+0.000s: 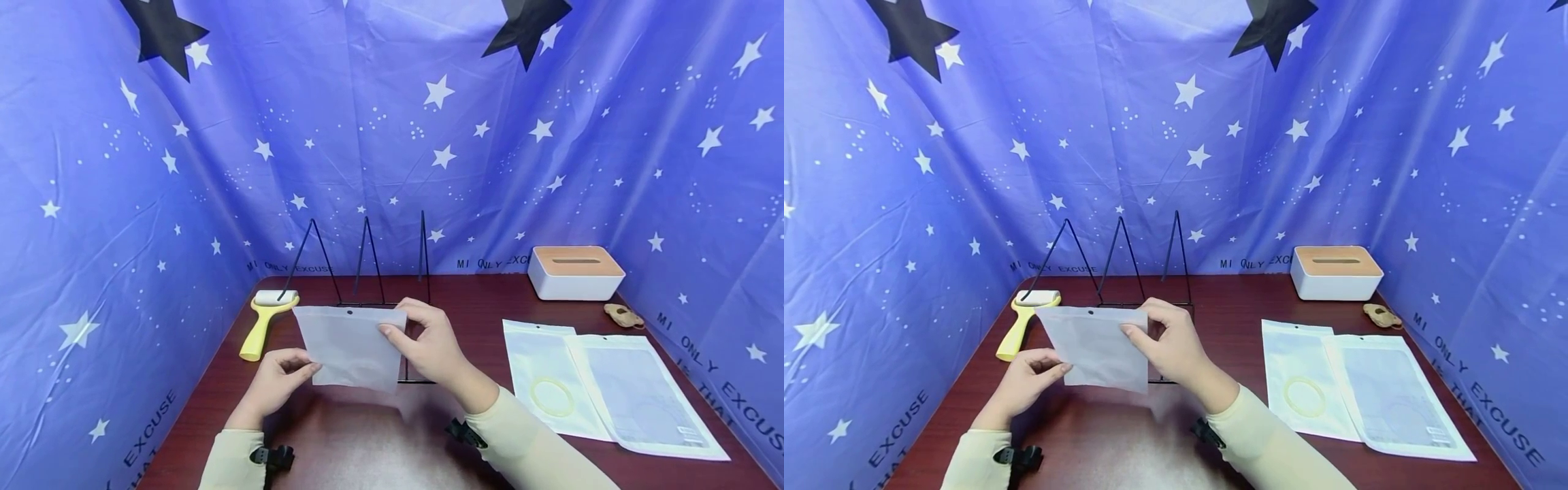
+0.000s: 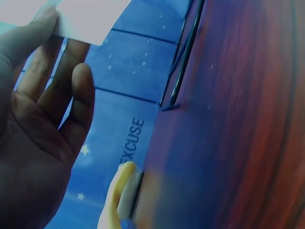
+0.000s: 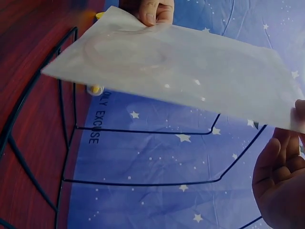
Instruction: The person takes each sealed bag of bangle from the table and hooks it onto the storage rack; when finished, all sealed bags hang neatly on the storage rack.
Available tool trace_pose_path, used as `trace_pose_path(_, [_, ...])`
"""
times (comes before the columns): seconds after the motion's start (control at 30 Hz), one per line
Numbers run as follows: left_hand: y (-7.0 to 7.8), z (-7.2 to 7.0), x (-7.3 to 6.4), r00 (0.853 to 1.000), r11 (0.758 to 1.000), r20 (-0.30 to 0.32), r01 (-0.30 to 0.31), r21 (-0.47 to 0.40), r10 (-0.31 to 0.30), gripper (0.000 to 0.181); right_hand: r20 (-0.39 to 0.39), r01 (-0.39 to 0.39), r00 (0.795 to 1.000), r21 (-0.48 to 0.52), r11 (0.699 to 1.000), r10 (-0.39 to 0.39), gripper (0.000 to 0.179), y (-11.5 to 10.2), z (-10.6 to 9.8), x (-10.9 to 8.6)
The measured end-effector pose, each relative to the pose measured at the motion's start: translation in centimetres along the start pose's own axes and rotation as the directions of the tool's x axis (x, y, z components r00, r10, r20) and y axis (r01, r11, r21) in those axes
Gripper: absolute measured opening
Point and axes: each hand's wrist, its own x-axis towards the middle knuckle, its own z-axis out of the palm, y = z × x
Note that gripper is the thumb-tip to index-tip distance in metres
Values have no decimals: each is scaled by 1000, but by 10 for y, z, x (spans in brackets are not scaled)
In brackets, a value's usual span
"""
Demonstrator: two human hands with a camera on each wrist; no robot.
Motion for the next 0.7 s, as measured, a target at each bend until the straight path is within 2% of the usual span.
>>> trace_pose_path(0.17, [-1, -12, -2, 1000, 998, 22, -16, -55, 18, 10, 9, 7, 1000, -5, 1000, -7, 13, 7, 7, 3])
trace_pose_path(0.3, [-2, -18, -3, 999, 996, 16, -32, -83, 33, 12, -10, -51, 999, -20, 999, 50, 15, 9, 15, 7])
trace_pose_path(0.47, [-5, -24, -4, 998, 995, -32, -61, -81, 58, 11, -34, -135, 990, -10, 991, 134, 17, 9, 25, 11])
trace_pose_path(0.6, [-10, -28, -4, 996, 995, -83, -52, -81, 46, 12, -34, -153, 988, 3, 988, 153, 18, 12, 32, 14])
trace_pose_path(0.7, [-11, -30, -4, 994, 995, -101, -44, -86, 35, 9, -27, -139, 990, 0, 990, 139, 25, 15, 37, 16])
